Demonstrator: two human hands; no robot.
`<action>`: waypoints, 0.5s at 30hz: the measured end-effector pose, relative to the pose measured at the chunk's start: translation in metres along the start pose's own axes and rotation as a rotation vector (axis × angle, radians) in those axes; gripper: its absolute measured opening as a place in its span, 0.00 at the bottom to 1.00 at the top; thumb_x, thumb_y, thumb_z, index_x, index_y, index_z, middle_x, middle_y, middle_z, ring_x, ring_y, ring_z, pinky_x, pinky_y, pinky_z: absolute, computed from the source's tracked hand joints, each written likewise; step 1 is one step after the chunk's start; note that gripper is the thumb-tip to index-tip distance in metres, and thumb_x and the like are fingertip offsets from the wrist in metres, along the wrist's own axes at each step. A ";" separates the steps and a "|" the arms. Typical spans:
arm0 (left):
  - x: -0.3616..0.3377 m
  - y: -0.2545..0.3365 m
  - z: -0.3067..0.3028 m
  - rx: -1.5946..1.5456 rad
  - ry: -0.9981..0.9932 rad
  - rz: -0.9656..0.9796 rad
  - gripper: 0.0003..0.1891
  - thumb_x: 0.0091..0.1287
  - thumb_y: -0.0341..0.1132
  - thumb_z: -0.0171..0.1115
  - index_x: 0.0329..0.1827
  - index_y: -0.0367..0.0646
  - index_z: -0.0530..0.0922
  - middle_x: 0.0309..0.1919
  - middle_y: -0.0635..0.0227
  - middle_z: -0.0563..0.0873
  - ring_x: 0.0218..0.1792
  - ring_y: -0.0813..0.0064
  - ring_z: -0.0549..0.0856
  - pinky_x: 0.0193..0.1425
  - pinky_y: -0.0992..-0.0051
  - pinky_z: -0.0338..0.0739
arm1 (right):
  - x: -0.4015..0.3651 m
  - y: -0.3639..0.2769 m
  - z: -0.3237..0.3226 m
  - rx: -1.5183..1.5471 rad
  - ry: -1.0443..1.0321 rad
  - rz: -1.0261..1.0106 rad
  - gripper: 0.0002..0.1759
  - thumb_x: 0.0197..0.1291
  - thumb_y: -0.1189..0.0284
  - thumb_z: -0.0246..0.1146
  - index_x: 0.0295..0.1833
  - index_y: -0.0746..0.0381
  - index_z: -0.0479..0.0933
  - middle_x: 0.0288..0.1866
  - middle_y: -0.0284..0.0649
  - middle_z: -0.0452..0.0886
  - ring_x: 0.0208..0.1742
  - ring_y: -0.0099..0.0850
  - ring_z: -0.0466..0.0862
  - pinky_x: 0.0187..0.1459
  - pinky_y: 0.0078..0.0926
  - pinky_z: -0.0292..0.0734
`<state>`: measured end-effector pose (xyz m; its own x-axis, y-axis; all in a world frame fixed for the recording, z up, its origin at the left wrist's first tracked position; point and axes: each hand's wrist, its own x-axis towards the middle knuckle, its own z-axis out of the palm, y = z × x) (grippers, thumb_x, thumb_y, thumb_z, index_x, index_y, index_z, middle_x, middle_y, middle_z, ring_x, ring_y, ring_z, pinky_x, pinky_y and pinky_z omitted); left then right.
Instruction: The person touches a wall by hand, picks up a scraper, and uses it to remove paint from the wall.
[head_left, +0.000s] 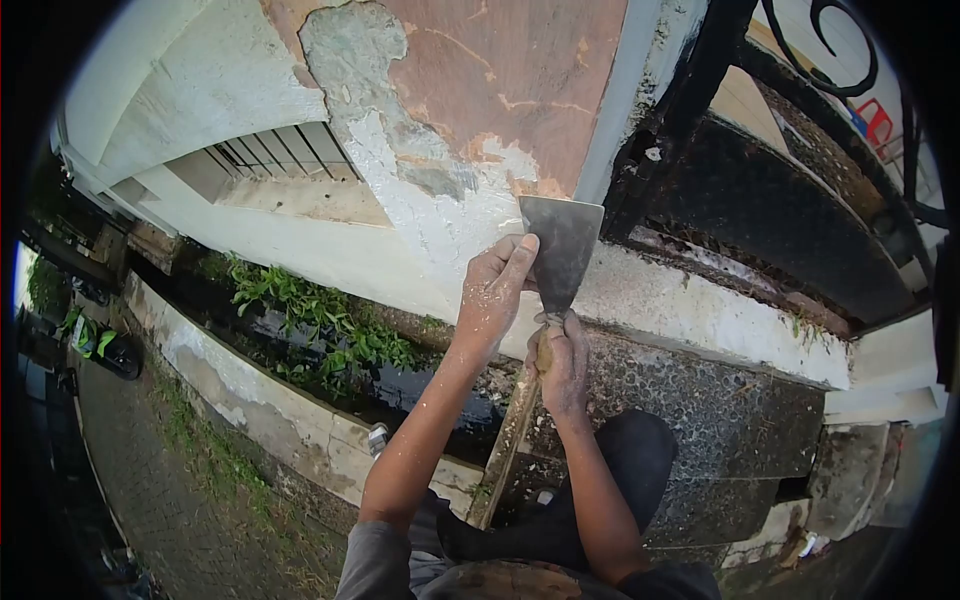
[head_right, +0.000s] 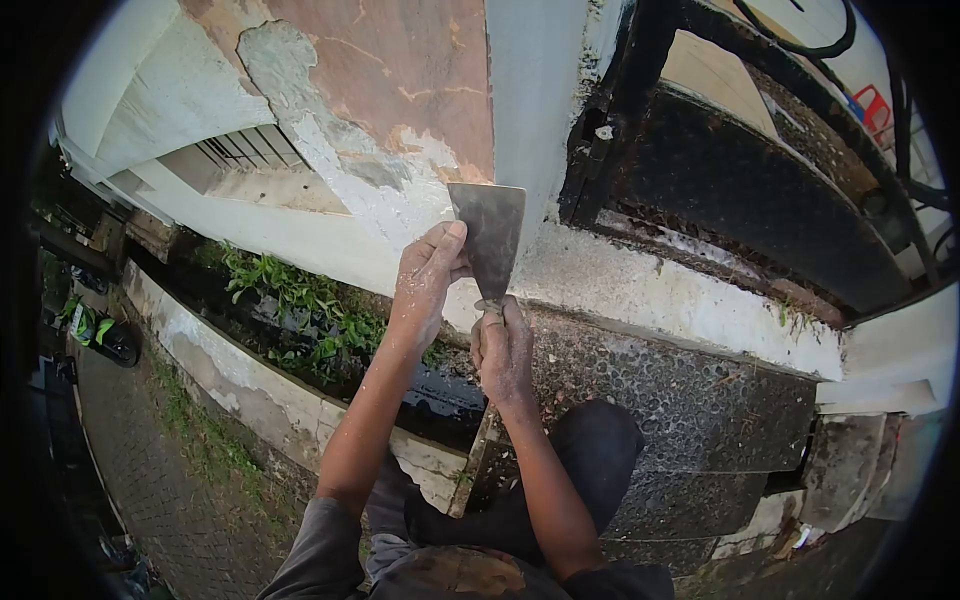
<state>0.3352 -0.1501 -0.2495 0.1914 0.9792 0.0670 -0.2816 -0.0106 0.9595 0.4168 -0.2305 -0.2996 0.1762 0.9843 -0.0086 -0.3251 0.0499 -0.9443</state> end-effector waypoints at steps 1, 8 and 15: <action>0.001 -0.001 0.003 0.030 -0.003 -0.020 0.16 0.67 0.42 0.49 0.32 0.37 0.76 0.22 0.71 0.78 0.26 0.83 0.76 0.32 0.81 0.72 | -0.001 0.003 0.002 0.017 0.018 -0.001 0.17 0.66 0.61 0.42 0.47 0.64 0.64 0.17 0.30 0.65 0.15 0.17 0.63 0.17 0.16 0.58; 0.000 -0.018 0.006 0.227 -0.090 0.071 0.18 0.67 0.42 0.49 0.24 0.37 0.70 0.15 0.74 0.69 0.19 0.85 0.62 0.22 0.77 0.59 | -0.010 0.010 0.018 0.097 0.102 -0.088 0.18 0.67 0.60 0.41 0.48 0.64 0.64 0.20 0.31 0.66 0.14 0.17 0.64 0.16 0.15 0.60; 0.004 0.011 0.015 0.112 -0.003 0.115 0.19 0.68 0.43 0.47 0.27 0.35 0.72 0.16 0.72 0.70 0.22 0.85 0.65 0.25 0.78 0.62 | -0.007 0.007 0.033 0.037 0.205 -0.120 0.16 0.67 0.61 0.42 0.45 0.63 0.65 0.18 0.28 0.63 0.13 0.15 0.62 0.14 0.14 0.59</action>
<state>0.3474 -0.1495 -0.2347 0.1669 0.9696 0.1789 -0.1949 -0.1455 0.9700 0.3824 -0.2316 -0.2954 0.3996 0.9161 0.0327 -0.3237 0.1745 -0.9299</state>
